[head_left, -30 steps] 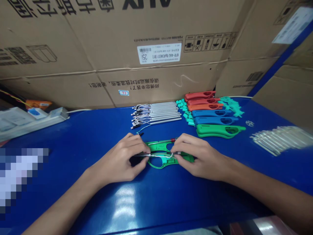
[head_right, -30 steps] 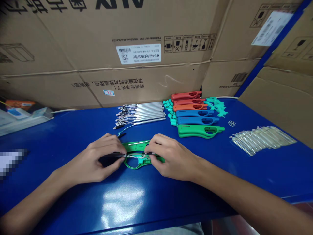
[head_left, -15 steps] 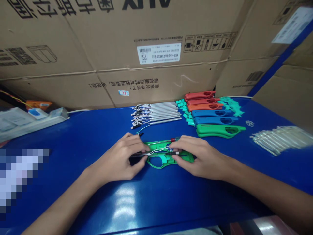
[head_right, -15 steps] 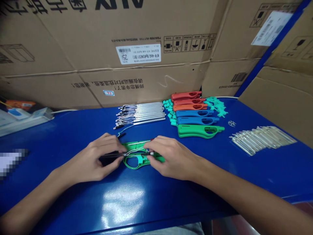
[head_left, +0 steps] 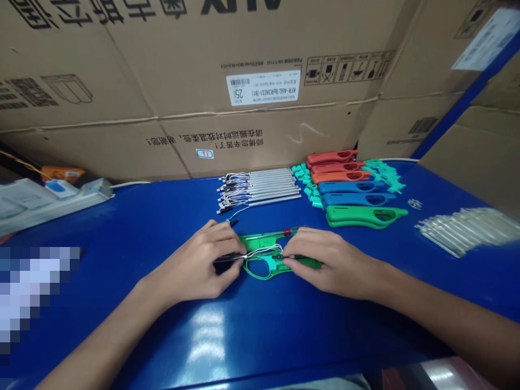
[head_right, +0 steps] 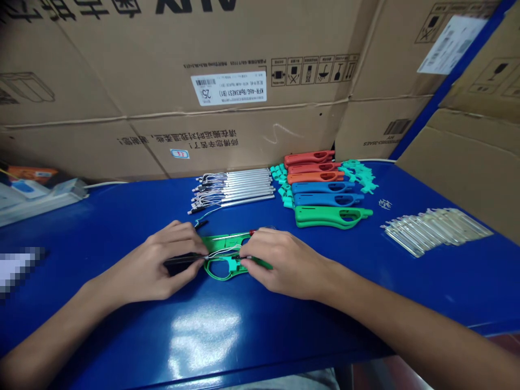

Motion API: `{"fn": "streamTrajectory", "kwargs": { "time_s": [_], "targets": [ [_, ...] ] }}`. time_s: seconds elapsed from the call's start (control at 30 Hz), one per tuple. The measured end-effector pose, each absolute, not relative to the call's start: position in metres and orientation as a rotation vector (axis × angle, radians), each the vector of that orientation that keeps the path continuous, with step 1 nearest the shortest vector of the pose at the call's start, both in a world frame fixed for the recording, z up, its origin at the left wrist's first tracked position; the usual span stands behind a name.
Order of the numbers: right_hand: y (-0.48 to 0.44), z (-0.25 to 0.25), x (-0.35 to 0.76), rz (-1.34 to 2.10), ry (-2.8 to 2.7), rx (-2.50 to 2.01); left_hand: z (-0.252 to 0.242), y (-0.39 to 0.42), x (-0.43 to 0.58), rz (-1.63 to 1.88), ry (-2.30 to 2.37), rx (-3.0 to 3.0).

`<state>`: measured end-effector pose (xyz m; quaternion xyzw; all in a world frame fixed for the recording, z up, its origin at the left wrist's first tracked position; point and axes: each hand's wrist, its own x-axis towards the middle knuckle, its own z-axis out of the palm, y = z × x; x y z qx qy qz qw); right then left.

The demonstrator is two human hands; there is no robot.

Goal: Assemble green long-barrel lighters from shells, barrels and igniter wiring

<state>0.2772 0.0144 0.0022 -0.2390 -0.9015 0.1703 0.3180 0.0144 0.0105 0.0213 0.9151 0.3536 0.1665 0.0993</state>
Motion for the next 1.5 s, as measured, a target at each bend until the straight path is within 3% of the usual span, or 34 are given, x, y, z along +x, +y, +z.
{"fn": "streamTrajectory", "kwargs": {
  "time_s": [0.9, 1.5],
  "targets": [
    [0.013, 0.003, 0.276, 0.485, -2.395, -0.623, 0.022, 0.01, 0.011, 0.408, 1.073, 2.674],
    [0.013, 0.002, 0.278, 0.455, -2.435, -0.652, -0.001, 0.0, 0.048, 0.735, 1.006, 2.653]
  ]
}}
